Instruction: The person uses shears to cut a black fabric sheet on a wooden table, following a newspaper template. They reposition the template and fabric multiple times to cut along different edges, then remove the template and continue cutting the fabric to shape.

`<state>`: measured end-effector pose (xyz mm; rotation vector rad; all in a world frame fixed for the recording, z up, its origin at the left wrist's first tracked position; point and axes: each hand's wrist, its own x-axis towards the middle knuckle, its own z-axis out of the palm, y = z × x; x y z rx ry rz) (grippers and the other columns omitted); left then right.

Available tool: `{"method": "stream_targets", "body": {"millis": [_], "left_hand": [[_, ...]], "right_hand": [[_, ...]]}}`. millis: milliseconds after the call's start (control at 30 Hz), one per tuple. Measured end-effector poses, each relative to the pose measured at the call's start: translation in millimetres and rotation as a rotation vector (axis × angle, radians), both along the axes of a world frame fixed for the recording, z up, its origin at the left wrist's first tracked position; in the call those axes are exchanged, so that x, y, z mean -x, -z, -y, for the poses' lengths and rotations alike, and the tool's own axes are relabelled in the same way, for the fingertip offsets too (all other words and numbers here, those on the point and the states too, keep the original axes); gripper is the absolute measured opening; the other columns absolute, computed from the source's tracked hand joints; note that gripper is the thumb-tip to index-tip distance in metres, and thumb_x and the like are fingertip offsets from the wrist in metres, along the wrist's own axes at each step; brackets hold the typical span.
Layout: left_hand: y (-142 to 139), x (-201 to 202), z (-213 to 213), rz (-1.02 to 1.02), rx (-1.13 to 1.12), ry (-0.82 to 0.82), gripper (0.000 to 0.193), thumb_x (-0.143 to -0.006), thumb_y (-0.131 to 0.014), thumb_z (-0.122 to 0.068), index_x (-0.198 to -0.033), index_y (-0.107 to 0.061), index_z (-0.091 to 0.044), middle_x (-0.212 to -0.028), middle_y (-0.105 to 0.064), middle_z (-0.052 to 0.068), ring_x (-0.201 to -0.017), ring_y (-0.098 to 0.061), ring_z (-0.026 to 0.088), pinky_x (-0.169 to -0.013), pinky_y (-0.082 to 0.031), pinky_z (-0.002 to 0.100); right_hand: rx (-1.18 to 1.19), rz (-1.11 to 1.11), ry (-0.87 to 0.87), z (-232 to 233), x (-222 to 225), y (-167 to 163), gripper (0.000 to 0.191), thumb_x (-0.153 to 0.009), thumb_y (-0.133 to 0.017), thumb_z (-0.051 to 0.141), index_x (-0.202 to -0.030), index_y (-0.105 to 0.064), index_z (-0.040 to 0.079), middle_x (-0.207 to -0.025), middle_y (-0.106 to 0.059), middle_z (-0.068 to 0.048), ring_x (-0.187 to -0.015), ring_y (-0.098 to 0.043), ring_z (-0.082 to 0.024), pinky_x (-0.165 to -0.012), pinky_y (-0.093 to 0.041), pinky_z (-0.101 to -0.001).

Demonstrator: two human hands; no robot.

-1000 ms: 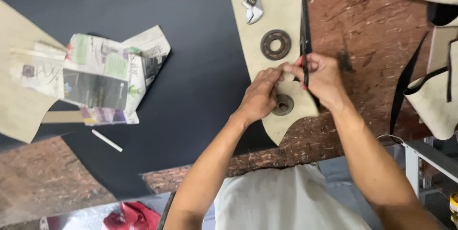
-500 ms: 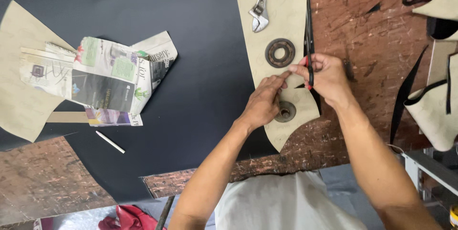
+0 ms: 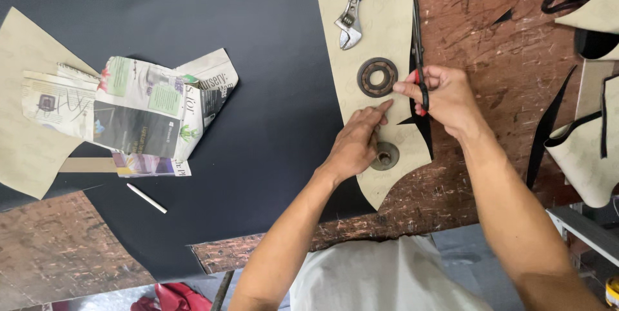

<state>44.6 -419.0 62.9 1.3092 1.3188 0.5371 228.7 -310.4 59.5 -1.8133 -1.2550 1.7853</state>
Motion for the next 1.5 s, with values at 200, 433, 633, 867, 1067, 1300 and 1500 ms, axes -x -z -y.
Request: {"method": "stream_targets", "body": {"millis": [200, 433, 633, 867, 1067, 1300, 1500], "left_hand": [[1.7, 0.8, 0.9, 0.02, -0.045, -0.016, 0.078, -0.08, -0.052, 0.015, -0.154, -0.043, -0.01, -0.117, -0.06, 0.007, -0.115, -0.056, 0.025, -0.104, -0.047, 0.037], [1.2, 0.4, 0.8, 0.031, -0.011, -0.02, 0.079, -0.079, -0.051, 0.015, -0.154, -0.043, -0.011, -0.116, -0.06, 0.007, -0.112, -0.057, 0.024, -0.103, -0.047, 0.036], [2.4, 1.3, 0.4, 0.021, -0.058, -0.025, 0.078, -0.082, -0.052, 0.015, -0.155, -0.042, -0.01, -0.115, -0.06, 0.008, -0.111, -0.057, 0.026, -0.104, -0.047, 0.037], [-1.3, 1.3, -0.9, 0.019, -0.056, -0.023, 0.073, -0.085, -0.053, 0.013, -0.154, -0.043, -0.01, -0.115, -0.061, 0.008, -0.111, -0.057, 0.026, -0.102, -0.047, 0.038], [-2.2, 2.4, -0.5, 0.023, -0.015, -0.018, 0.074, -0.082, -0.053, 0.012, -0.153, -0.043, -0.009, -0.112, -0.06, 0.009, -0.107, -0.056, 0.026, -0.1, -0.047, 0.037], [-3.5, 3.0, -3.0, 0.011, -0.019, -0.008, 0.071, -0.086, -0.053, 0.01, -0.154, -0.043, -0.008, -0.112, -0.06, 0.008, -0.108, -0.056, 0.025, -0.102, -0.047, 0.037], [-5.1, 4.7, -4.2, 0.027, 0.02, 0.005, 0.073, -0.085, -0.052, 0.01, -0.155, -0.041, -0.009, -0.112, -0.059, 0.008, -0.107, -0.056, 0.024, -0.102, -0.048, 0.036]], "right_hand": [[0.004, 0.111, -0.035, -17.6, 8.3, -3.7, 0.022, -0.085, -0.084, 0.015, -0.097, -0.071, 0.003, -0.076, -0.07, -0.004, -0.053, -0.058, -0.005, -0.044, -0.045, -0.0201], [-0.004, 0.074, -0.038, -17.6, 4.4, -7.3, 0.023, -0.085, -0.086, 0.018, -0.094, -0.071, 0.002, -0.073, -0.068, -0.003, -0.052, -0.054, -0.005, -0.044, -0.042, -0.02], [-0.007, 0.121, -0.074, -37.7, 7.1, -4.2, 0.022, -0.083, -0.084, 0.018, -0.095, -0.072, 0.005, -0.076, -0.072, -0.001, -0.052, -0.057, -0.006, -0.042, -0.043, -0.0215], [-0.021, 0.072, -0.065, -42.9, 5.8, 0.1, 0.024, -0.084, -0.085, 0.018, -0.097, -0.071, 0.003, -0.074, -0.07, -0.004, -0.053, -0.057, -0.006, -0.043, -0.044, -0.0205], [-0.018, 0.093, -0.096, -56.3, 9.4, -4.0, 0.028, -0.083, -0.087, 0.02, -0.098, -0.071, 0.003, -0.075, -0.069, -0.004, -0.054, -0.056, -0.006, -0.046, -0.045, -0.0205], [-0.04, 0.16, -0.139, -78.1, 15.7, -2.7, 0.026, -0.084, -0.087, 0.019, -0.098, -0.071, 0.004, -0.075, -0.069, -0.003, -0.056, -0.059, -0.006, -0.048, -0.048, -0.0204], [-0.019, 0.156, -0.129, -78.7, 13.8, -4.5, 0.027, -0.084, -0.087, 0.018, -0.098, -0.071, 0.002, -0.074, -0.067, -0.005, -0.055, -0.057, -0.008, -0.046, -0.044, -0.0224]]}}
